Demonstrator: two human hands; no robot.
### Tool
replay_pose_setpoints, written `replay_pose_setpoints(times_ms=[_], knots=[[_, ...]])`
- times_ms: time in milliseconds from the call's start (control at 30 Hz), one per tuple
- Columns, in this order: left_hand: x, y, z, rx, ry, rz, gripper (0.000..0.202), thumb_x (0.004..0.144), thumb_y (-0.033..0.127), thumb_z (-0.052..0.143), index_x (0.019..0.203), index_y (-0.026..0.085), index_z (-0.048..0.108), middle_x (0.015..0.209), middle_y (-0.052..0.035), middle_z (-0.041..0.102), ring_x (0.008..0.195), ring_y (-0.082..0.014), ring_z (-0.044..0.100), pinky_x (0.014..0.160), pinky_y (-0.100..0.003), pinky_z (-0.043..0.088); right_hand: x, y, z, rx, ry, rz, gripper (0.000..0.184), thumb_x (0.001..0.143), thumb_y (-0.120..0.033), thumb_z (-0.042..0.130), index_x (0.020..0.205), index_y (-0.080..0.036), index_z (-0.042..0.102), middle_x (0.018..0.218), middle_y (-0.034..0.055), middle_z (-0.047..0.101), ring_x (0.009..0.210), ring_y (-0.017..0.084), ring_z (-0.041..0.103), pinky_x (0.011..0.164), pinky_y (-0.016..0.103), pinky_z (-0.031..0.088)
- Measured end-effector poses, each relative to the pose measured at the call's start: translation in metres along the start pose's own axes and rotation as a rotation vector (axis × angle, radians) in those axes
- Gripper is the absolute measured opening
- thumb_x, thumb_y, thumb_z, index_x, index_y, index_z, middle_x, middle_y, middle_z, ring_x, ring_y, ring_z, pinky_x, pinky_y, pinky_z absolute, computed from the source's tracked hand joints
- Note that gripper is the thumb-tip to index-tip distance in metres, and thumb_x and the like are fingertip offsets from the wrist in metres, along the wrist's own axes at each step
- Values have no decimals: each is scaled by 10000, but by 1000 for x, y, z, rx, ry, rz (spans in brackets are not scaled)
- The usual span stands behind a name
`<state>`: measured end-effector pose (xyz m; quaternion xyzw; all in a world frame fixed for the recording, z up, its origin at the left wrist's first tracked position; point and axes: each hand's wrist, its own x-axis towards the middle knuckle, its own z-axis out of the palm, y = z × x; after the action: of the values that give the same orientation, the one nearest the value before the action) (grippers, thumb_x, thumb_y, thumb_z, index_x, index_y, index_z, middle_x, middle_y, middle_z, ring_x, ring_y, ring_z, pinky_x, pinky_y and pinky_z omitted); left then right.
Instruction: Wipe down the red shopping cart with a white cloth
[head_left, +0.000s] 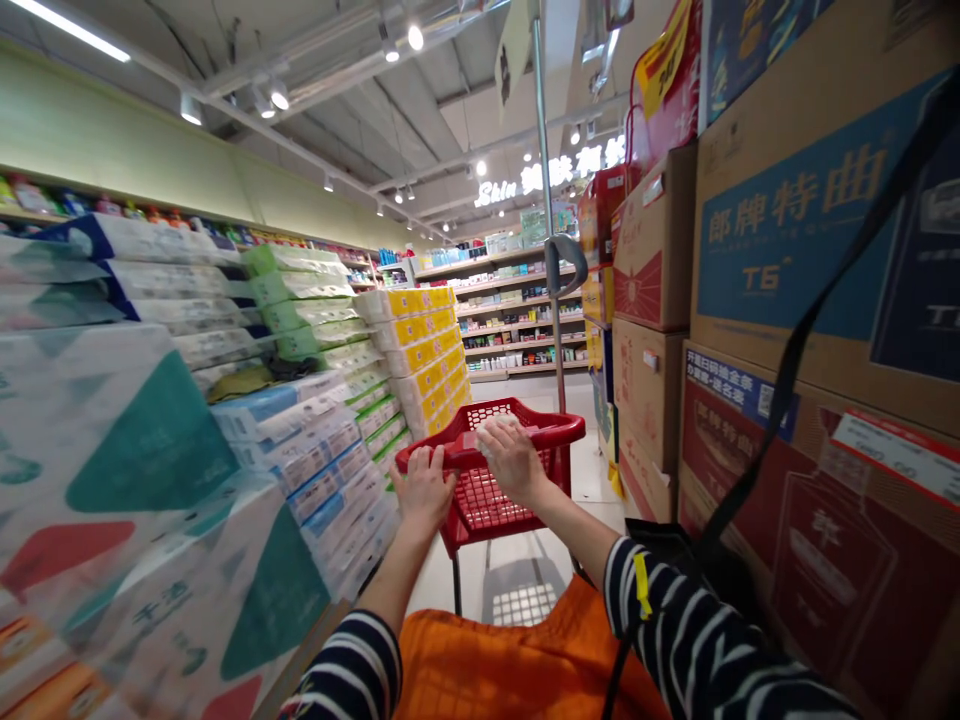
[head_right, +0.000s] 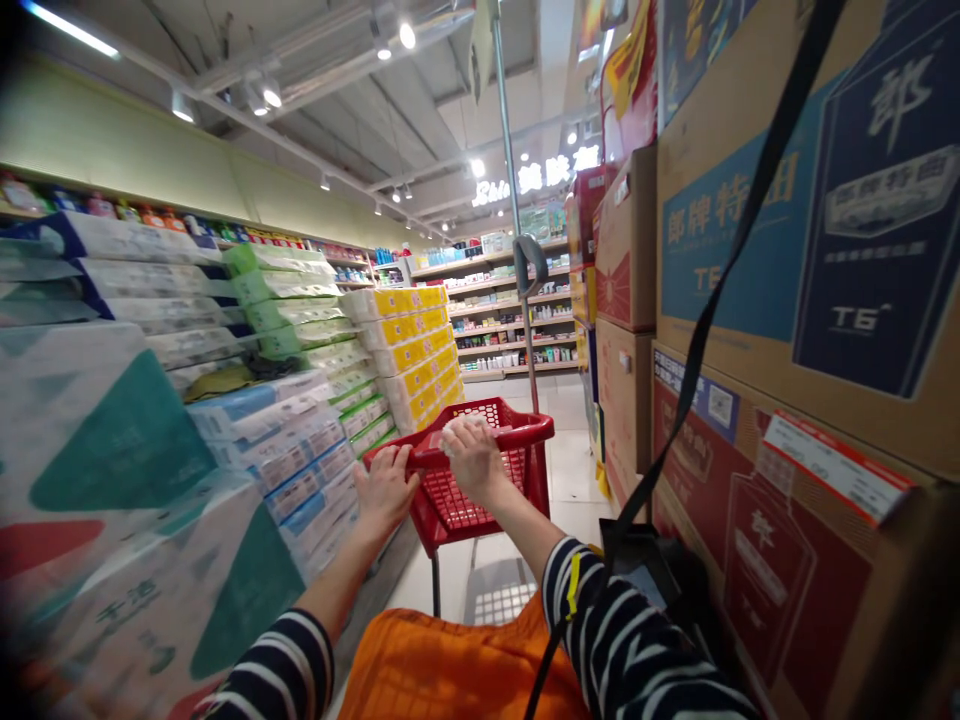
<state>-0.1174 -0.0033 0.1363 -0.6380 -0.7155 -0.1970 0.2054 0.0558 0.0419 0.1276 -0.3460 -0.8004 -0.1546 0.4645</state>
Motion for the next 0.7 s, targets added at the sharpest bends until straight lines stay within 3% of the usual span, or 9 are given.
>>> replay_pose_setpoints(times_ms=[133,200,400,467,533,700], knots=[[1,4,8,-49,-57,-2,522,802,370,441,1299,212,409,1406,-101,351,1331,-267,200,1040,-572,195,-6,26,-17,-35,13,147,367,848,-148,415,1200,-171,516,1260,93,519,1205,219,407,1036,447,278],[3,4,9,-62,-76,-3,554,785,379,461,1304,194,402,1428,-109,311,1342,-282,160,1042,-582,181,-5,27,-15,-46,30,198,387,843,-131,400,1215,-160,504,1264,101,515,1206,226,407,1039,464,269],[8,1,7,-78,-123,26,580,783,354,472,1320,155,380,1441,-138,276,1340,-304,155,1042,-578,185,15,-25,26,11,-94,-20,380,843,-179,471,1221,-177,503,1293,92,497,1231,227,382,1044,443,265],[8,0,5,-79,-130,32,584,782,348,474,1323,154,374,1442,-137,274,1341,-305,153,1044,-577,183,18,-32,31,7,-117,-42,397,829,-182,491,1225,-192,501,1310,82,483,1235,232,377,1043,444,264],[7,1,4,-82,-137,20,591,775,343,477,1327,160,368,1449,-129,263,1346,-299,141,1049,-577,171,16,-23,26,0,-101,-17,395,829,-162,467,1219,-203,505,1300,69,493,1234,225,376,1047,439,259],[5,2,2,-96,-152,9,640,737,325,500,1341,178,349,1463,-118,228,1353,-295,122,1050,-579,164,2,40,-7,-82,-42,202,394,807,-141,442,1192,-162,518,1252,96,522,1197,240,407,1051,468,239]])
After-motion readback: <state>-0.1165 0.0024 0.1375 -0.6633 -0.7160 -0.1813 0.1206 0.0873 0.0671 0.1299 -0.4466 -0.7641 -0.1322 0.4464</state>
